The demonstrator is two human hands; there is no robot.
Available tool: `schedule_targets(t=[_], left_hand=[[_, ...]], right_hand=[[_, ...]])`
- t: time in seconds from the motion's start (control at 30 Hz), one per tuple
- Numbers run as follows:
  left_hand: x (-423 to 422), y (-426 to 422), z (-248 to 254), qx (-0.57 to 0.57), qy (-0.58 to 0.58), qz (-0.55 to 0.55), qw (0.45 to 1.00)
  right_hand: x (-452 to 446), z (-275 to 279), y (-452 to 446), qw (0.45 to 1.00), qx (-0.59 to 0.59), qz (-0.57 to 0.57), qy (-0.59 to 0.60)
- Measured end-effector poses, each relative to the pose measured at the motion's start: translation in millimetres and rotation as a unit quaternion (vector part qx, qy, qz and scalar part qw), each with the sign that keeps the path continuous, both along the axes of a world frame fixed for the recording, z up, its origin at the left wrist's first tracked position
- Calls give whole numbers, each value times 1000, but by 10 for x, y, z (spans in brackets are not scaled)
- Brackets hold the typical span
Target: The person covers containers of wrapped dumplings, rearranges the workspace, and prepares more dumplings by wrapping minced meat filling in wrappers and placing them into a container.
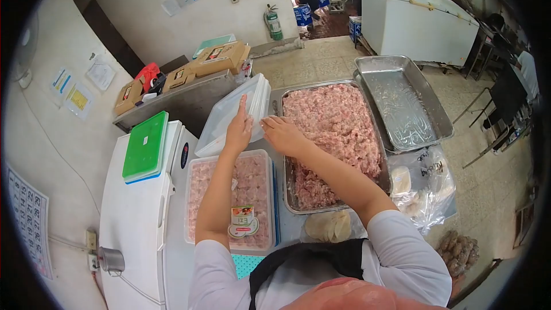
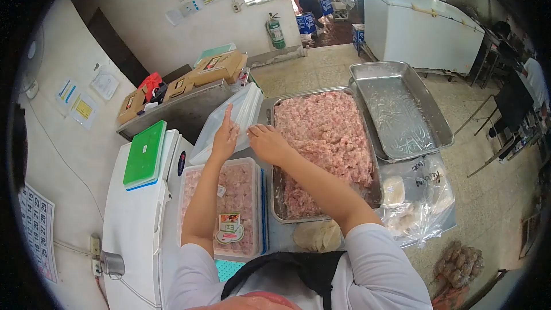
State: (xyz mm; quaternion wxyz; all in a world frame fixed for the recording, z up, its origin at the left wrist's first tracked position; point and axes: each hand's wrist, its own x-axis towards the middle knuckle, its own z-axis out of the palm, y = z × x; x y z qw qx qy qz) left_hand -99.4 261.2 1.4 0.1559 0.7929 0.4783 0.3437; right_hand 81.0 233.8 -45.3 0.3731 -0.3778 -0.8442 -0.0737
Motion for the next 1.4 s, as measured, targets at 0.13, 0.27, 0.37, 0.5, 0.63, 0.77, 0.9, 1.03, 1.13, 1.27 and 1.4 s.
schedule_targets(t=[0.13,0.27,0.37,0.5,0.63,0.77,0.9,1.03,1.13,1.27,1.4], left_hand=[[12,59,-95,49,24,-37,998],[110,93,15,5,44,-33,998],[134,146,-54,18,71,-52,996],[132,243,-87,23,64,-46,997],[65,436,-109,63,-14,-6,998],[-48,537,516,210,-118,95,966],[-225,45,1133,202,-216,88,951],[-487,-793,1032,322,-57,57,943],[-617,-1489,785,393,154,29,906],[-622,-2217,251,207,240,-66,946],[-663,-2671,-449,140,287,-41,947]], right_hand=[[34,46,78,1000,-7,-5,22],[28,-39,155,998,23,40,30],[32,-15,178,997,44,69,-10],[24,-67,217,995,40,74,-56],[51,-177,298,992,7,62,-107],[81,-215,159,962,-136,18,-237],[126,-109,88,973,-135,8,-185],[444,238,-302,990,-109,46,-79],[793,481,-741,992,-113,17,-47],[1197,410,-1217,990,-134,-28,-34],[1380,394,-1700,986,-149,-66,22]])
